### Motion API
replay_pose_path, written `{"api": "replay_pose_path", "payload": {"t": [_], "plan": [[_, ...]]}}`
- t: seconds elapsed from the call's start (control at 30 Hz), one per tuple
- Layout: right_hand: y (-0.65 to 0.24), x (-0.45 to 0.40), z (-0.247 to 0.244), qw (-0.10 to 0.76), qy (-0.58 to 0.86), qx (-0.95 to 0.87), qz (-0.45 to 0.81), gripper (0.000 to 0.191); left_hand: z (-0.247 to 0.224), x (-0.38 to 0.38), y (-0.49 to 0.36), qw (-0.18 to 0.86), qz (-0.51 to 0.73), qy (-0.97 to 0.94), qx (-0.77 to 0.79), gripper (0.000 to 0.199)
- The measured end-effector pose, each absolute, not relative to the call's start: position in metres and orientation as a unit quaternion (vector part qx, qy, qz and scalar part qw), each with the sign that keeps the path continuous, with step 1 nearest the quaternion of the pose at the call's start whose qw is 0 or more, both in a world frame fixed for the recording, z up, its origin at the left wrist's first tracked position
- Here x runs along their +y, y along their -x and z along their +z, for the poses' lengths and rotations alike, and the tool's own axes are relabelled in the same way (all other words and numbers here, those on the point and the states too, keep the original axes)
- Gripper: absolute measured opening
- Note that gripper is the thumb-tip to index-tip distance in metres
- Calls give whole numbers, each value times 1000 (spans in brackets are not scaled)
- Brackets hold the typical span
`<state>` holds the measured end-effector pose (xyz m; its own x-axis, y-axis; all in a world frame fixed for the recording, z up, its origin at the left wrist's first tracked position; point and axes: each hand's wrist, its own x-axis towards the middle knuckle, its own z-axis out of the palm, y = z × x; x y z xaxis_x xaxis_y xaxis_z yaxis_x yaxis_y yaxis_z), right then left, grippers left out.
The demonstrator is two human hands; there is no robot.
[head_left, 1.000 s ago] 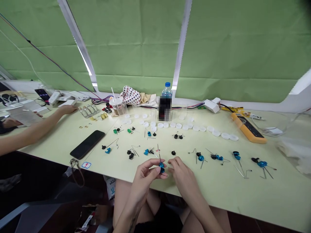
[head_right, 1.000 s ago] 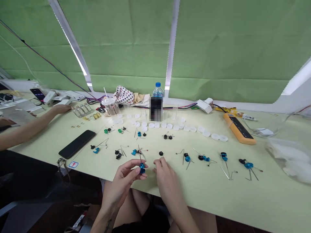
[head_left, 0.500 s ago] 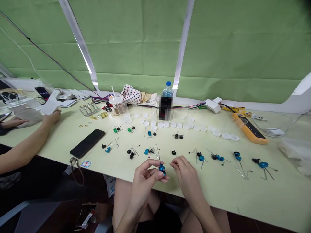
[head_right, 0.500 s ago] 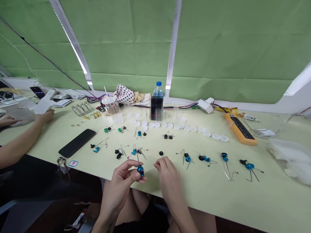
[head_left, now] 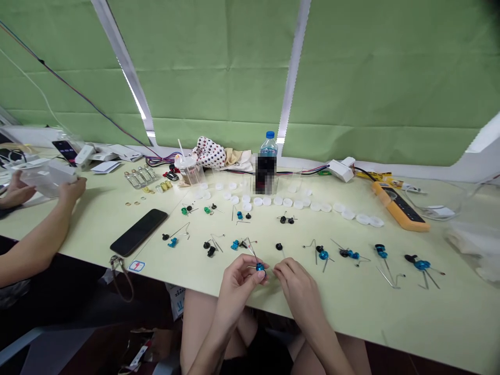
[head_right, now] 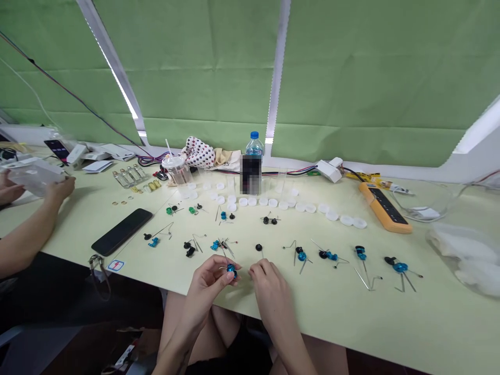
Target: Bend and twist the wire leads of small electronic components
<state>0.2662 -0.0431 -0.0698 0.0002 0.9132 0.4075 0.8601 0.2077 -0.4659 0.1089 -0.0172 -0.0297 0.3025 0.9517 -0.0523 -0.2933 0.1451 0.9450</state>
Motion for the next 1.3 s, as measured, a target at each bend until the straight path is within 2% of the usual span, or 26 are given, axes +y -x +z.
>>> {"api": "replay_pose_path", "payload": {"t": [0.13,0.27,0.47,0.7,0.9,1.0,1.13,1.3], "plan": [[-264,-45,-56,426,622,-619,220,23,-33,-17,-109,654,483,-458,360,19],[-265,-45,-46,500,568,-504,416,27,-34,-19,-110,636,484,-480,362,19],[-263,-44,-43,566,459,-352,587,29,-36,-25,-117,610,450,-535,373,17],[-263,-47,-43,569,442,-333,608,29,-37,-29,-122,613,458,-525,373,12],[-256,-50,-45,569,433,-301,631,31,-35,-35,-131,630,438,-518,379,17],[-250,-52,-46,576,439,-281,629,30,-33,-36,-134,576,438,-563,399,20],[-242,-55,-48,598,446,-288,601,31,-35,-37,-134,485,450,-605,442,14],[-242,-58,-52,581,477,-342,564,33,-37,-36,-134,437,474,-619,448,18]]}}
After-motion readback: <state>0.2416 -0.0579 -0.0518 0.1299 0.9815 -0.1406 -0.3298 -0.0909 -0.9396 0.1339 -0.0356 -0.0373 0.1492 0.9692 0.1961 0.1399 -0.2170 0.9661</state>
